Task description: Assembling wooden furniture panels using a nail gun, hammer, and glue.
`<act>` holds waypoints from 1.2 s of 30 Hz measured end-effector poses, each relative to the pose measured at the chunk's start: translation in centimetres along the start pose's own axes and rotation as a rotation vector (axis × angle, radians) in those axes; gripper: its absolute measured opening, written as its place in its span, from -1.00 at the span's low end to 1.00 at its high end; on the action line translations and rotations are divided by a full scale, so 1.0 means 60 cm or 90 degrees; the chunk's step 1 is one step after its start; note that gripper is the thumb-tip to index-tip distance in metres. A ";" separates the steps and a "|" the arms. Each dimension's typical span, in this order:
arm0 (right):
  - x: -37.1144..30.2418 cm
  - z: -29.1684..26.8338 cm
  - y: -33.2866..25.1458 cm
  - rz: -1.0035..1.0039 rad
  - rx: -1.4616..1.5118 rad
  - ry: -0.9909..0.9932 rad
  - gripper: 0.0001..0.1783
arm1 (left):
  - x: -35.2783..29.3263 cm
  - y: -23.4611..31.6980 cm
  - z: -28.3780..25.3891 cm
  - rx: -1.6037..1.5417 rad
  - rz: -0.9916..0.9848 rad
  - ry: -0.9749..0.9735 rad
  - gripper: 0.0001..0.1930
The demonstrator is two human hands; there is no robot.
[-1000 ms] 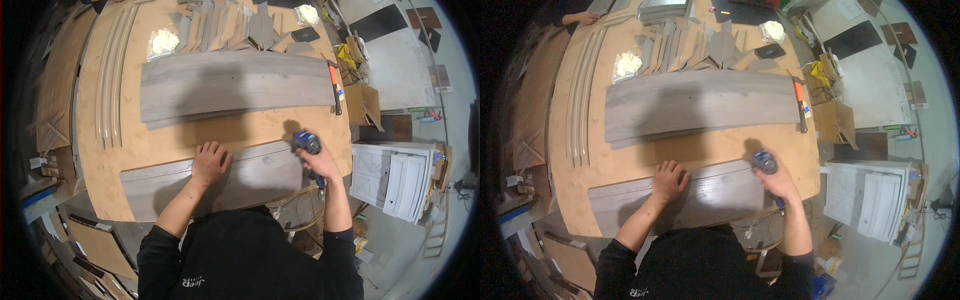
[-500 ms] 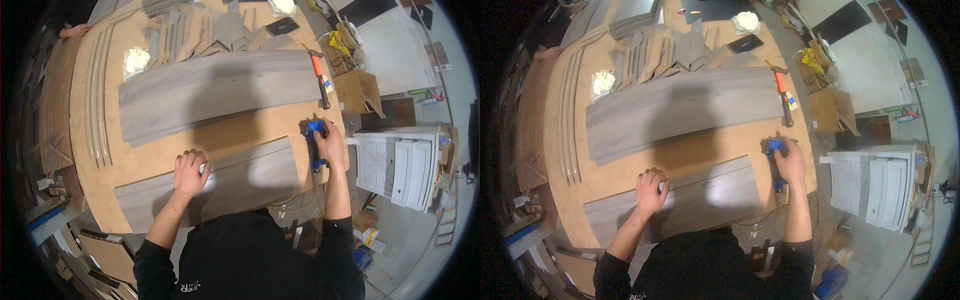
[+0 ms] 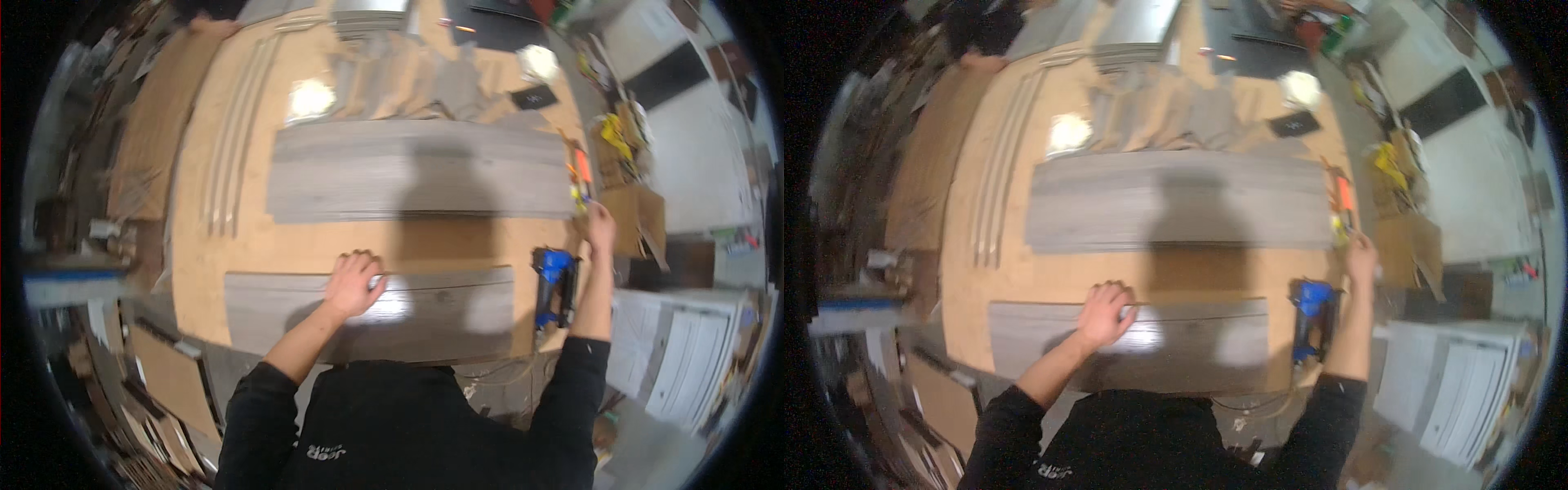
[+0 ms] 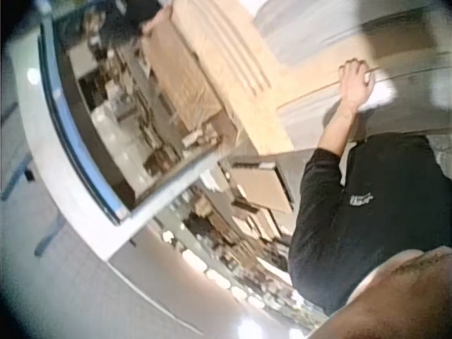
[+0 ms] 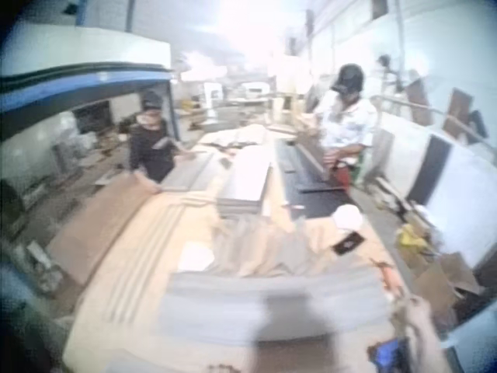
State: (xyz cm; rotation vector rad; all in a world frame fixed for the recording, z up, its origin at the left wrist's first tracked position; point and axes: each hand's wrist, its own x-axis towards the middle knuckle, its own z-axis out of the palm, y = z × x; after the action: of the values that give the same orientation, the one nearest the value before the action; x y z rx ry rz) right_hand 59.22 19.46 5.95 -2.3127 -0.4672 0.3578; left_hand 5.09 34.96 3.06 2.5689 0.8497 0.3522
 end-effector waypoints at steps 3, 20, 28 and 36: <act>-0.079 -0.003 -0.033 0.043 0.336 -0.044 -0.62 | -0.014 -0.010 0.003 0.004 0.009 0.051 -0.78; -0.622 0.201 -0.222 -0.051 0.126 -0.414 -0.77 | -0.188 -0.044 -0.036 -0.039 0.026 0.122 -0.52; -0.787 0.304 -0.345 -0.343 -0.074 -0.488 -0.73 | -0.468 -0.189 -0.170 0.097 -0.064 -0.094 -0.16; -0.850 0.393 -0.347 -0.312 -0.167 -0.488 -0.70 | -0.488 -0.200 -0.149 0.136 -0.005 0.016 -0.17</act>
State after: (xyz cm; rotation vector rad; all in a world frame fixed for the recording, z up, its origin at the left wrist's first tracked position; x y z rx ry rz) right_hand -0.19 25.71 10.55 -2.1307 -1.4937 0.9790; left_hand -27.16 28.47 2.36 2.7612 0.9522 0.3061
